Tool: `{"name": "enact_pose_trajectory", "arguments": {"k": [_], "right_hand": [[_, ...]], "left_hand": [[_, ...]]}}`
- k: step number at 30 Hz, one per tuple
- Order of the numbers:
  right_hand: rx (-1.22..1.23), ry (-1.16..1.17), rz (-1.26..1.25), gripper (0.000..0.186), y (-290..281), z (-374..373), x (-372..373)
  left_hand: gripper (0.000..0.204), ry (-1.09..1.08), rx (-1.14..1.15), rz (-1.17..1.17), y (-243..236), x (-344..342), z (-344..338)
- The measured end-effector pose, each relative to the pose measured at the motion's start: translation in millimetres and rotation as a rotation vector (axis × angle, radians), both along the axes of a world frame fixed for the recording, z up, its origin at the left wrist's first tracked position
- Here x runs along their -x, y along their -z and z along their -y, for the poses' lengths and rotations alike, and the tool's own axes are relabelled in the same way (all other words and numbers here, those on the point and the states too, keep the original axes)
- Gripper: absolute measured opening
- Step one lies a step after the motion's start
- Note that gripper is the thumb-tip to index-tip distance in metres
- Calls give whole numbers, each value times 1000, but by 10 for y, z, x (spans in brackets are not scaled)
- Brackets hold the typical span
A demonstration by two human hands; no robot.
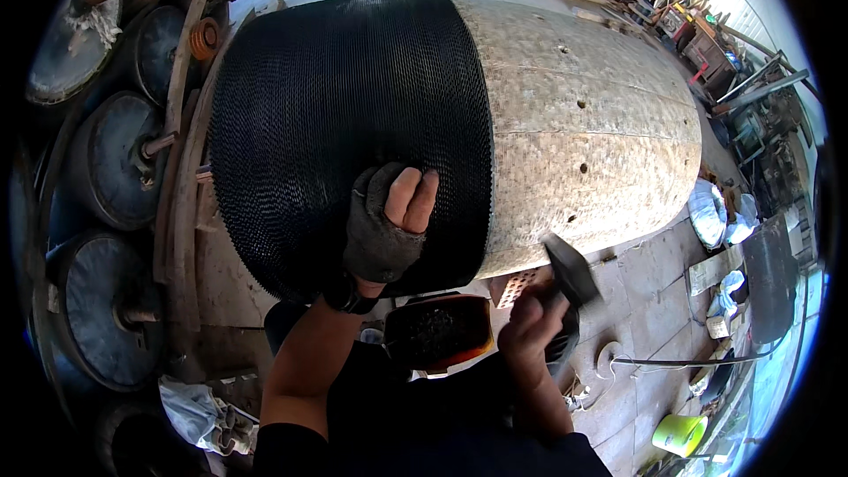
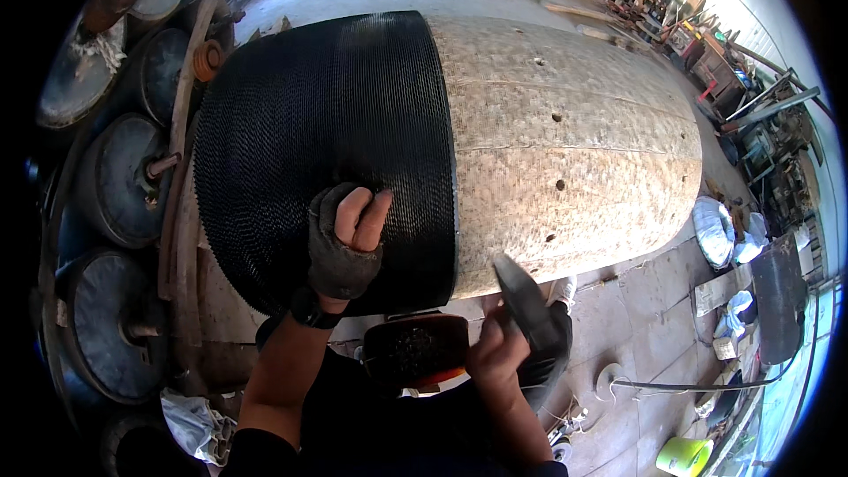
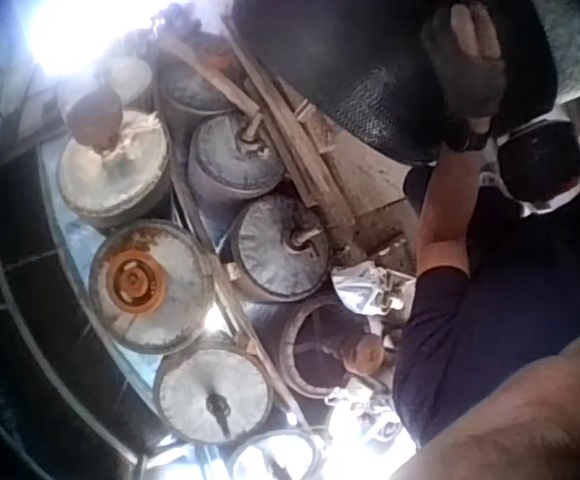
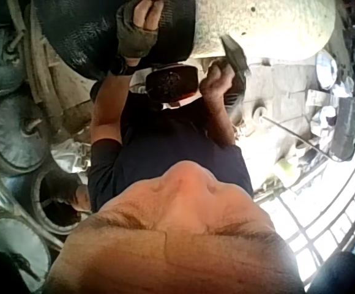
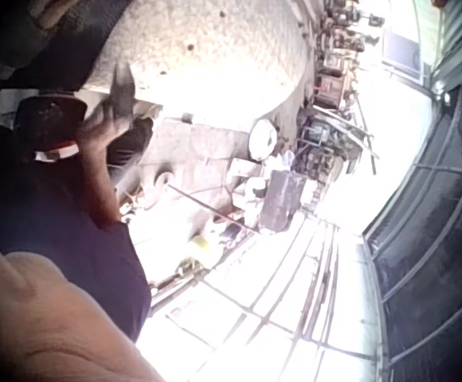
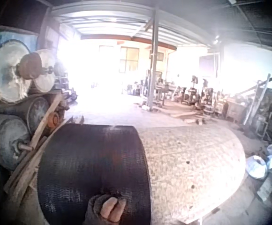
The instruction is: The person attaches a textured black sheet to a large cylindrical wooden drum using a hammer and small nails.
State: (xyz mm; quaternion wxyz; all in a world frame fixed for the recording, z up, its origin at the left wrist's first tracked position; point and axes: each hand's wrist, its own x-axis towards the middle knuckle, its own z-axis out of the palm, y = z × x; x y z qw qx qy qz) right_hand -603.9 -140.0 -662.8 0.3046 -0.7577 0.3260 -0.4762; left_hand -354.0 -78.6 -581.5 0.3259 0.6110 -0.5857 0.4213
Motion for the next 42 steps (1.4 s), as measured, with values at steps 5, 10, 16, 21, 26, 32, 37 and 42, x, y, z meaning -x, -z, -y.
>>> {"name": "enact_pose_trajectory", "arguments": {"k": [5,10,16,21,26,32,37,42], "right_hand": [[-89,-64,-162,16,-16,-83,46],[266,-12,23,23,-153,-21,-16],[-145,-79,-118,19,17,-94,9],[-71,-48,22,15,-40,-70,-9],[-93,-45,-76,15,9,-19,9],[-110,54,-279,17,-121,64,-180],[-30,-138,2,30,-24,-115,150],[-146,73,-260,22,337,46,51]], "left_hand": [[45,0,25,46,67,-47,-2],[45,-9,-12,7,-8,-12,-31],[47,-9,28,28,-35,-42,24],[46,-17,-16,-1,-27,3,-24],[45,-2,39,66,-74,-25,28],[46,-50,-37,36,-114,-24,0],[41,-107,-23,71,-97,4,13],[41,-117,-27,76,-136,14,80]]}}
